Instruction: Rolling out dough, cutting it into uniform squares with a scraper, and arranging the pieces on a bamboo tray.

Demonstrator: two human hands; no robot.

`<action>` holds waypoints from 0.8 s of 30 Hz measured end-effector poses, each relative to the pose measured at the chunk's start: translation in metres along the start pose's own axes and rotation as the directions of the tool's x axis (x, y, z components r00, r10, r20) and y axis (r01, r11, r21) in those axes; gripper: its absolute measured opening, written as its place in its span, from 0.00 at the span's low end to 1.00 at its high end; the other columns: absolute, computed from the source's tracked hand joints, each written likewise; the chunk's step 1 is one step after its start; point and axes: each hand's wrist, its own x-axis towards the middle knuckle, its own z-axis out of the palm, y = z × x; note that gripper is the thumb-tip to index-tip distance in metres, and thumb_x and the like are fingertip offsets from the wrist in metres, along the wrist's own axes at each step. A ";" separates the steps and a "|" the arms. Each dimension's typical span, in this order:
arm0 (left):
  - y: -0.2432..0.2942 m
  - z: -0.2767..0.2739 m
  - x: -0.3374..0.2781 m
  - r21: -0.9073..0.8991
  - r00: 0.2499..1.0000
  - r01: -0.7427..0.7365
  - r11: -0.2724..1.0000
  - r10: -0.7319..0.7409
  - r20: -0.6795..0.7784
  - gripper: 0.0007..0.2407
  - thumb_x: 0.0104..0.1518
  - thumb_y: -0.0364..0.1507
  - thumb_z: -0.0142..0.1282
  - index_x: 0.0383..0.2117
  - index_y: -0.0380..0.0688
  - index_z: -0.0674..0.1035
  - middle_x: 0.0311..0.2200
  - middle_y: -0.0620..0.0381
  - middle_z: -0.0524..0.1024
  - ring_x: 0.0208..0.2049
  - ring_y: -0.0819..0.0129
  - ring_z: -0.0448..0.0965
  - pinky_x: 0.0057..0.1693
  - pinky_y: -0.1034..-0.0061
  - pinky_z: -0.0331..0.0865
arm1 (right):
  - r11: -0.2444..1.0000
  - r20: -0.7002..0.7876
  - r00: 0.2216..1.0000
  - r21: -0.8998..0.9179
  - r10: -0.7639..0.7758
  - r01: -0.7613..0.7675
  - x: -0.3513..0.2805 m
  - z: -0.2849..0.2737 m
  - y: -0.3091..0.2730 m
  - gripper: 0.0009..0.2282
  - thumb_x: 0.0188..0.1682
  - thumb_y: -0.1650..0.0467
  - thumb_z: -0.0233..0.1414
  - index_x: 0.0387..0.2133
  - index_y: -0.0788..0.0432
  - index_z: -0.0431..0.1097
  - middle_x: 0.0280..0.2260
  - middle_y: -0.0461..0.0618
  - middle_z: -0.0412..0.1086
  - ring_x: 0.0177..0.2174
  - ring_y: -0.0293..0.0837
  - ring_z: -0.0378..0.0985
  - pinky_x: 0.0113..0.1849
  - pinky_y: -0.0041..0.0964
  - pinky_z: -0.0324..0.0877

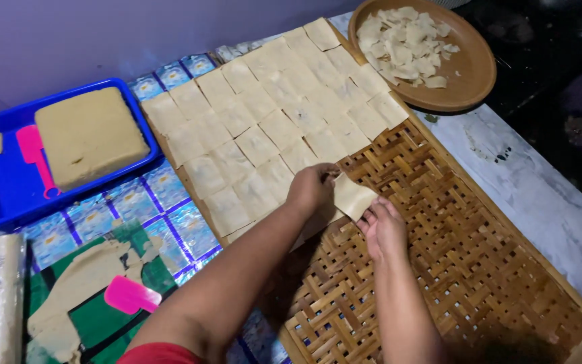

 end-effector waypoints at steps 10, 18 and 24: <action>0.015 0.008 0.057 0.247 0.991 -0.133 0.960 0.133 0.018 0.13 0.58 0.27 0.60 0.48 0.57 0.82 0.38 0.52 0.85 0.47 0.48 0.83 0.55 0.58 0.76 | 0.996 -0.150 0.989 -0.085 -0.018 0.005 0.034 0.015 0.001 0.06 0.55 0.72 0.49 0.44 0.53 0.64 0.32 0.38 0.63 0.32 0.35 0.74 0.38 0.46 0.82; 0.016 0.007 0.052 0.255 0.991 -0.135 0.957 0.130 0.036 0.12 0.59 0.26 0.59 0.48 0.52 0.78 0.42 0.51 0.80 0.52 0.50 0.80 0.59 0.57 0.76 | 0.970 -0.218 0.968 -0.234 -0.123 0.071 0.002 0.033 -0.007 0.13 0.55 0.74 0.49 0.51 0.69 0.66 0.39 0.52 0.59 0.38 0.44 0.69 0.38 0.55 0.83; 0.018 0.005 0.046 0.259 0.994 -0.110 0.960 0.113 0.002 0.10 0.60 0.28 0.58 0.47 0.51 0.77 0.42 0.49 0.79 0.52 0.48 0.79 0.60 0.56 0.74 | 0.965 -0.200 0.973 -0.256 -0.115 0.061 0.000 0.034 -0.009 0.16 0.55 0.74 0.47 0.55 0.72 0.64 0.43 0.60 0.60 0.42 0.51 0.72 0.39 0.57 0.82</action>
